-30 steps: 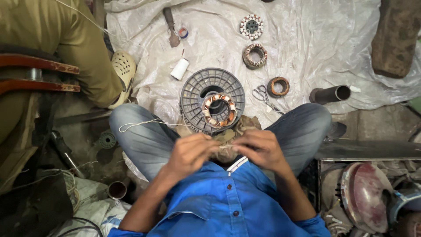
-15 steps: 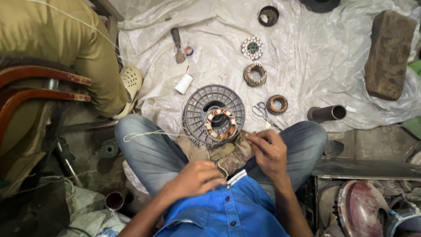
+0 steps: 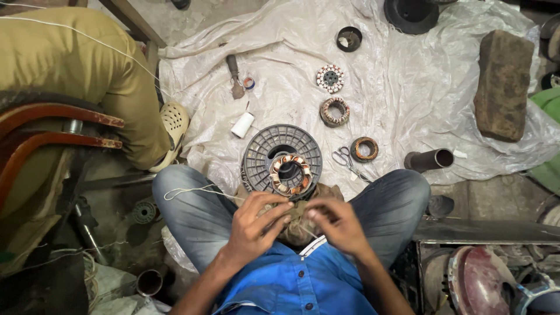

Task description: The person sits on the floor and ties a white string around a circular motor stator to secure copper windings. The person repeatedly wraps and knots the string by hand to hold the coils in place.

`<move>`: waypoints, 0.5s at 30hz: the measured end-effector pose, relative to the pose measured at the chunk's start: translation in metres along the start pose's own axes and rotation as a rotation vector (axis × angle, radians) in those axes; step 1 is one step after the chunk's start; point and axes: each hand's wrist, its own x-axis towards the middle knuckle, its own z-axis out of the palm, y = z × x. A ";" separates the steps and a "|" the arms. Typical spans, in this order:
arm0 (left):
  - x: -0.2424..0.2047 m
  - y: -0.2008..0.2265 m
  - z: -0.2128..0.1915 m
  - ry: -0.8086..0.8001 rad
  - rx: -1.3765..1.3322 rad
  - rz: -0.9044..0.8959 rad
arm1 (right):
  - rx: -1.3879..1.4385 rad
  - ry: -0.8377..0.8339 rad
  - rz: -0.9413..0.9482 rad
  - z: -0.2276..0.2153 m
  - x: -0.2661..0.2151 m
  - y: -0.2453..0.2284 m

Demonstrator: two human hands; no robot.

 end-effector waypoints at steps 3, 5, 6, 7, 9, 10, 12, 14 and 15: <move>0.005 -0.003 -0.003 -0.094 -0.014 0.098 | -0.006 -0.158 0.000 0.007 -0.006 0.004; 0.004 -0.005 0.000 -0.172 -0.022 0.128 | 0.160 -0.186 0.148 0.008 -0.009 0.009; 0.004 -0.005 0.001 -0.174 -0.036 0.106 | 0.253 -0.210 0.161 0.007 -0.011 0.011; 0.003 -0.005 0.003 -0.177 -0.049 0.084 | 0.345 -0.234 0.174 0.006 -0.013 0.013; 0.001 -0.006 0.006 -0.154 -0.072 0.060 | 0.486 -0.276 0.221 0.005 -0.014 0.018; 0.000 -0.005 0.008 -0.133 -0.084 0.060 | 0.536 -0.288 0.256 0.006 -0.015 0.020; 0.000 -0.007 0.009 -0.111 -0.090 0.072 | 0.623 -0.271 0.327 0.007 -0.016 0.023; 0.000 -0.011 0.011 -0.110 -0.077 0.098 | 0.697 -0.212 0.397 0.008 -0.016 0.025; 0.000 -0.011 0.012 -0.123 -0.094 0.097 | 0.701 -0.246 0.399 0.007 -0.017 0.025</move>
